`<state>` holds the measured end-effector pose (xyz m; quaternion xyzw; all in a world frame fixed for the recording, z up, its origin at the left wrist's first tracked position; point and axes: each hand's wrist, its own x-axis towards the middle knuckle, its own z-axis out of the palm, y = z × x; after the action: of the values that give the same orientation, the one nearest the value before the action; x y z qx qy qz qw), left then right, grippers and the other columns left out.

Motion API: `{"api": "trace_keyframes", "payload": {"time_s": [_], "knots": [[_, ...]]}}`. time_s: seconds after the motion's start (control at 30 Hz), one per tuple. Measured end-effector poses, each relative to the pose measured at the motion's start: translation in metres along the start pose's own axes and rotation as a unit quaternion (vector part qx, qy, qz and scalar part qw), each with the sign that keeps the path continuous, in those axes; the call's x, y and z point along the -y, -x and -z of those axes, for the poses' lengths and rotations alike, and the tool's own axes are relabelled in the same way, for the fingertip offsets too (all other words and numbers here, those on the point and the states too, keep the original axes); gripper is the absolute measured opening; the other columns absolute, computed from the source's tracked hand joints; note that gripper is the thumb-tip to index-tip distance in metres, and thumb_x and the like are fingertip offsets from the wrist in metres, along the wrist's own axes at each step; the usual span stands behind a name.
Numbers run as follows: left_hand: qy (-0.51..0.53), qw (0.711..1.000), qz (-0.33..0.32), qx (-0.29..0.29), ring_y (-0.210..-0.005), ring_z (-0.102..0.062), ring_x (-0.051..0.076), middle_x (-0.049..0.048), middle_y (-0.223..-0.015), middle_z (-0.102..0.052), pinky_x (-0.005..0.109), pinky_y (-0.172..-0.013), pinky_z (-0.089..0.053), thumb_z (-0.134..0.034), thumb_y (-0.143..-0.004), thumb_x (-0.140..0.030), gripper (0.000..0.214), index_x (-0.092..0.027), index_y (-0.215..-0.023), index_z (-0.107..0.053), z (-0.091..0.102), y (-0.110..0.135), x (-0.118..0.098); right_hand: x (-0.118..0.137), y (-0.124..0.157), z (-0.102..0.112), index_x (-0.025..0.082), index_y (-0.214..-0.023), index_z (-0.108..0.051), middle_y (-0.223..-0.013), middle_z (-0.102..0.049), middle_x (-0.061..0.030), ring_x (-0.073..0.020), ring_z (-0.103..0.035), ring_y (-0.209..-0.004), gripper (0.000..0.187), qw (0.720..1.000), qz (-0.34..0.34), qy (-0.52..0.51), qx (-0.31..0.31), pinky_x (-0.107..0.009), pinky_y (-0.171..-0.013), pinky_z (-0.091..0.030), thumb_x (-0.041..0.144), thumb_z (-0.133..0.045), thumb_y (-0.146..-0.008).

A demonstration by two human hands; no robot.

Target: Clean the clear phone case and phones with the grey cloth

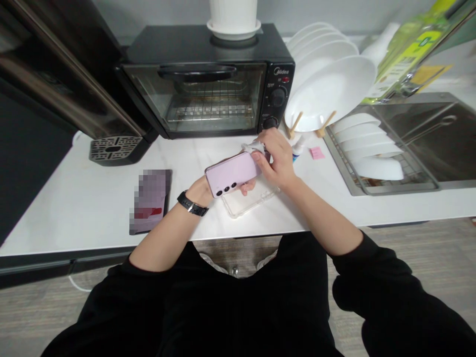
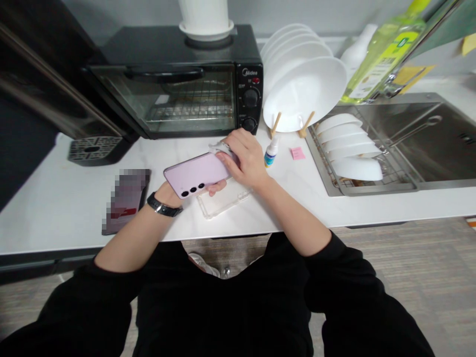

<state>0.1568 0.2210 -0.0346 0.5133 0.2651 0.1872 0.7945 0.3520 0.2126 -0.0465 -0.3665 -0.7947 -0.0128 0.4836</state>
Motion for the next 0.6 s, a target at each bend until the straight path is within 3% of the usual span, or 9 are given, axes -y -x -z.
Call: {"api": "trace_keyframes", "payload": {"time_s": [0.13, 0.3, 0.47, 0.6], "knots": [[-0.013, 0.999, -0.038, -0.025, -0.056, -0.053, 0.016, 0.0050, -0.052, -0.057, 0.032, -0.058, -0.048, -0.067, -0.096, -0.034, 0.038, -0.019, -0.062, -0.057, -0.013, 0.005, -0.005, 0.004, 0.001, -0.001, 0.026, -0.115, -0.070, -0.103, -0.070, -0.0090, -0.0321, -0.067, -0.115, 0.058, 0.999, -0.042, -0.003, 0.003, -0.059, -0.107, -0.055, 0.067, -0.029, -0.110], [0.034, 0.994, -0.072, -0.069, -0.054, -0.057, 0.019, 0.0051, -0.055, -0.061, 0.034, -0.055, -0.048, -0.065, -0.100, -0.045, 0.037, -0.020, -0.072, -0.062, -0.022, 0.002, -0.009, 0.010, -0.004, -0.003, 0.025, -0.109, -0.068, -0.096, -0.067, -0.0069, -0.0278, -0.066, -0.100, 0.054, 0.997, -0.073, -0.007, -0.022, -0.052, -0.097, -0.059, 0.068, -0.034, -0.109], [0.031, 0.994, -0.104, -0.022, -0.064, -0.068, 0.024, 0.0070, -0.060, -0.067, 0.036, -0.060, -0.055, -0.066, -0.098, -0.054, 0.036, -0.021, -0.087, -0.073, -0.009, -0.002, 0.000, 0.012, -0.007, -0.006, 0.026, -0.094, -0.063, -0.086, -0.062, -0.0039, -0.0237, -0.064, -0.086, 0.056, 0.994, -0.092, -0.009, -0.056, -0.047, -0.085, -0.062, 0.072, -0.035, -0.108], [0.021, 0.991, -0.129, -0.001, -0.066, -0.071, 0.024, 0.0076, -0.074, -0.075, 0.034, -0.056, -0.056, -0.069, -0.092, -0.065, 0.053, -0.022, -0.121, -0.075, -0.006, 0.002, -0.001, 0.013, -0.007, -0.007, 0.026, -0.088, -0.060, -0.081, -0.058, -0.0025, -0.0220, -0.061, -0.079, 0.058, 0.988, -0.128, -0.020, -0.080, -0.045, -0.079, -0.062, 0.075, -0.035, -0.106]]}}
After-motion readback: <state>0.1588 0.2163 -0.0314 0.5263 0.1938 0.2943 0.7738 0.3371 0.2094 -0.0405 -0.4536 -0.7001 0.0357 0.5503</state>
